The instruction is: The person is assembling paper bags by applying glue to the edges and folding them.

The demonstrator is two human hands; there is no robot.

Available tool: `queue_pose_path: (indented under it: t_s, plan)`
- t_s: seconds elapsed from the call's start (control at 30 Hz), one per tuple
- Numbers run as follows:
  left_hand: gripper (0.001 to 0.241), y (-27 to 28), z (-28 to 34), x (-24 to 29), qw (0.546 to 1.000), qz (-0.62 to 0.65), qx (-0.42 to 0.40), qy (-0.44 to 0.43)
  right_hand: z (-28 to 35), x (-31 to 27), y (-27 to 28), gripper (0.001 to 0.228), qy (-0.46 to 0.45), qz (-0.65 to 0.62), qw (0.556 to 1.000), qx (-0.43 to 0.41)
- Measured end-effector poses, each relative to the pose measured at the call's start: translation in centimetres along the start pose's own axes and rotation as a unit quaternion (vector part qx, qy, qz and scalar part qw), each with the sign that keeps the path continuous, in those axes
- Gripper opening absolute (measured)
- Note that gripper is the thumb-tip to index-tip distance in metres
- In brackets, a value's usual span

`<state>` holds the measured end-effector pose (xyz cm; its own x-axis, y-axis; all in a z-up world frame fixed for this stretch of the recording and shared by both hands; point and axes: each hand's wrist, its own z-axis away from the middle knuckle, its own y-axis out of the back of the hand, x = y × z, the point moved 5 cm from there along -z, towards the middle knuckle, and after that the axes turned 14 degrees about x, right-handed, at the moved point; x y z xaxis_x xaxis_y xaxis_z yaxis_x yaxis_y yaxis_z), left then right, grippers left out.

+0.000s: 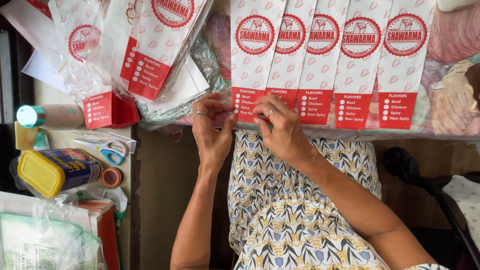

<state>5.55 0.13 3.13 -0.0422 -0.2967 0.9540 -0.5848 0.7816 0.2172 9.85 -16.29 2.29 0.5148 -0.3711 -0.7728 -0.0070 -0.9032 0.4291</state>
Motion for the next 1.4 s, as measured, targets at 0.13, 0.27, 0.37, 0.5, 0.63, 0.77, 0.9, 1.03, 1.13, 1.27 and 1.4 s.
queue_pose_path:
  t_s: [0.13,0.27,0.37,0.5,0.63,0.77,0.9,1.03,1.13,1.27,1.4]
  plan:
    - [0.030,-0.1,-0.2,0.7,1.000,-0.020,-0.005,-0.018,-0.1,0.2,-0.6,0.013,-0.002,0.006,1.000,-0.002]
    - [0.028,-0.1,0.0,0.2,1.000,-0.021,-0.004,-0.018,-0.2,-0.3,-0.5,0.019,-0.009,0.011,1.000,-0.009]
    - [0.025,-0.2,0.0,1.1,0.999,-0.030,0.001,-0.032,-0.6,-0.7,0.0,0.017,-0.029,-0.007,0.999,-0.018]
    - [0.013,-0.2,0.0,0.9,0.995,-0.059,0.019,-0.082,-0.4,-0.3,0.0,0.016,-0.023,-0.007,0.999,-0.029]
    - [0.040,-0.4,0.7,0.7,0.992,-0.070,0.006,-0.105,-0.1,0.0,-0.1,0.020,-0.025,-0.004,0.999,-0.031]
    - [0.033,-0.1,0.3,-0.2,0.998,-0.037,0.000,-0.057,-0.1,0.2,0.0,0.019,-0.028,-0.017,0.999,-0.025]
    - [0.027,-0.3,-0.1,0.3,0.996,-0.058,-0.006,-0.062,-0.3,-0.1,0.3,0.021,-0.032,-0.017,0.999,-0.024]
    - [0.025,-0.3,0.4,1.6,0.992,-0.083,0.010,-0.098,-0.7,-0.4,0.4,0.027,-0.025,-0.007,0.999,-0.030]
    - [0.024,-0.2,0.4,1.4,0.990,-0.092,0.008,-0.104,-0.5,-0.4,0.0,0.025,-0.024,-0.001,1.000,-0.017]
    - [0.022,-0.4,0.7,0.7,0.992,-0.082,0.021,-0.092,-0.5,-0.5,0.1,0.022,-0.028,-0.027,0.999,-0.021]
    - [0.020,-1.0,1.7,0.4,0.967,-0.117,0.068,-0.215,0.3,0.3,0.9,0.037,0.003,-0.048,0.999,-0.004]
